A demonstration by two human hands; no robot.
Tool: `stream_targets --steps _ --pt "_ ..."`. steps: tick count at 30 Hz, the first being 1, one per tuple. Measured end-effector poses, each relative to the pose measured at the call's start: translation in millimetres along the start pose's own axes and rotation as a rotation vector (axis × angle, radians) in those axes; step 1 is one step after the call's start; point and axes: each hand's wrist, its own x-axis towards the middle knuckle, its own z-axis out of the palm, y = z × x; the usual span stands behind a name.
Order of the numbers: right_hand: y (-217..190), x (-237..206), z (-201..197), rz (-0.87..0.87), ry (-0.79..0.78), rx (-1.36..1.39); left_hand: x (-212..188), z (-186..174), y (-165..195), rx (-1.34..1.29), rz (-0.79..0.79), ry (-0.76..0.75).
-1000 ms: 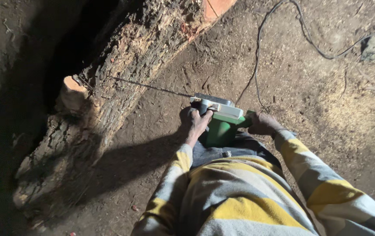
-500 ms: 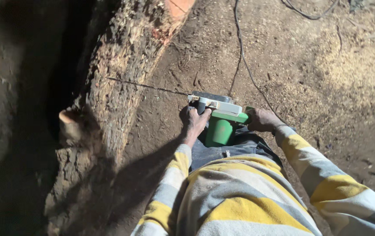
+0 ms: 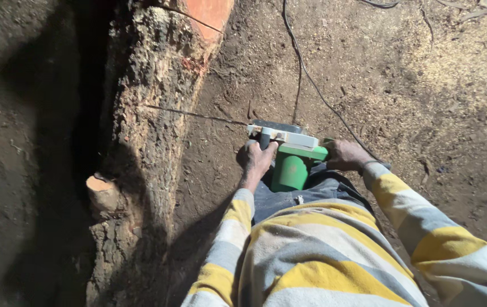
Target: The person uses a green electric chainsaw to cut a large log lying on the ground. They make several cuts along the length of the log, creating smaller sections.
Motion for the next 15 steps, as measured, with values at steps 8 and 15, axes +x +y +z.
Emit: stream_targets --steps 8,15 --pt "6.7 4.9 -6.7 0.06 -0.025 -0.032 9.0 5.6 3.4 0.091 0.001 0.014" --pt "-0.5 12.1 -14.2 0.059 -0.009 -0.059 14.4 -2.3 5.1 0.077 -0.076 -0.035"
